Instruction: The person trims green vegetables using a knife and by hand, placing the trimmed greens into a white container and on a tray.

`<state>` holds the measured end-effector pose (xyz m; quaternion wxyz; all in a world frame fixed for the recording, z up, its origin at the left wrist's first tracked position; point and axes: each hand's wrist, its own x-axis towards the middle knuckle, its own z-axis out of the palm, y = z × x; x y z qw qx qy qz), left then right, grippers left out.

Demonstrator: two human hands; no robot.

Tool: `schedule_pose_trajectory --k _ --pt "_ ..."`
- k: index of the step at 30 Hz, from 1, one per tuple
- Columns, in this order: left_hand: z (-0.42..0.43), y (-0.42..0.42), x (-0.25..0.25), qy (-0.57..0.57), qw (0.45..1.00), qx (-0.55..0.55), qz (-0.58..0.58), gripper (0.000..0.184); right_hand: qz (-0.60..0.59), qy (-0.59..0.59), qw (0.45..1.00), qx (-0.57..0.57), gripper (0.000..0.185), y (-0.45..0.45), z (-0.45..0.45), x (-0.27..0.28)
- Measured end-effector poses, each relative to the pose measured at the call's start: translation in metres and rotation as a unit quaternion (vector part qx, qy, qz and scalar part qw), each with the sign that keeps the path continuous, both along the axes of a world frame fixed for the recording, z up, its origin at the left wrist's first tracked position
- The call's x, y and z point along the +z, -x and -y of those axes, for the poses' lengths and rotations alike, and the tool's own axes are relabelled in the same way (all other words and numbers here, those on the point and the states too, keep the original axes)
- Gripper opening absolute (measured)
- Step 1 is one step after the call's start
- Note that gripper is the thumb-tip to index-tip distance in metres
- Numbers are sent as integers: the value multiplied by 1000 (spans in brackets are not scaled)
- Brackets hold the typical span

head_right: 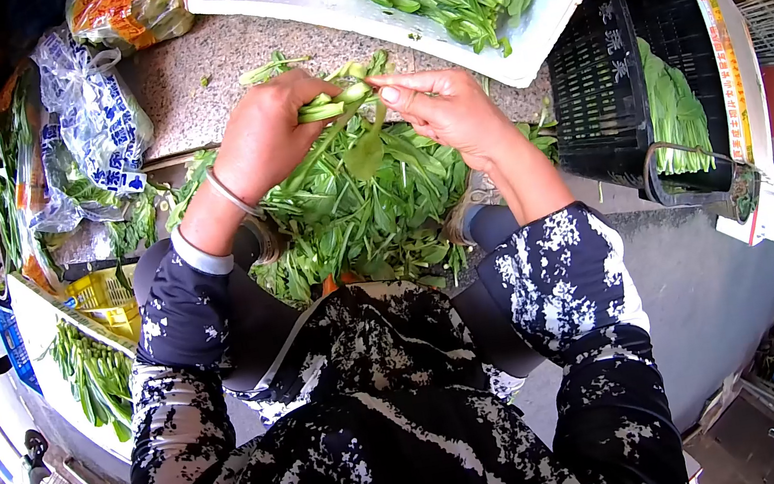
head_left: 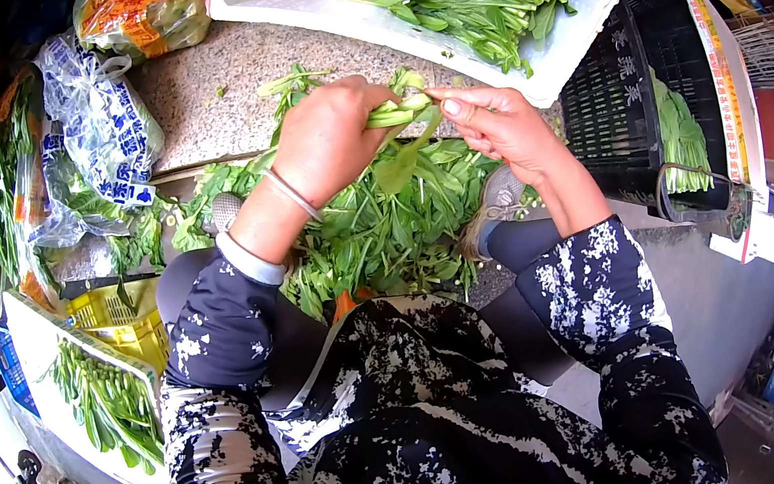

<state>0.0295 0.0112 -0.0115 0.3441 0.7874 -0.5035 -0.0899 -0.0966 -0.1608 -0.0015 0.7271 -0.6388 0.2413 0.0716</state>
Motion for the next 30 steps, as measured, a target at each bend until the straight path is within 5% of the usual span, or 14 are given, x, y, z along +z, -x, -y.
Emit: schedule_pose_trajectory --k 5,7,9,12,15,20,30 --pt "-9 -9 0 37 994 4 -107 16 -72 17 997 37 36 3 -2 -4" --pt "-10 -9 14 11 891 69 -448 18 -96 37 993 62 41 2 -3 -8" --pt "-12 -11 17 23 863 85 -497 22 -110 45 992 48 42 0 -7 -4" --pt "-10 -20 8 145 706 146 -677 21 -91 65 994 18 43 -6 -12 -5" --pt "-6 -23 -1 200 628 179 -730 16 -33 59 998 7 45 -8 -17 -3" --pt "-1 -23 -5 232 631 217 -707 12 95 89 990 -47 33 -12 -29 -2" --pt "5 -22 -8 248 613 224 -715 13 92 146 984 -54 22 -9 -28 -16"
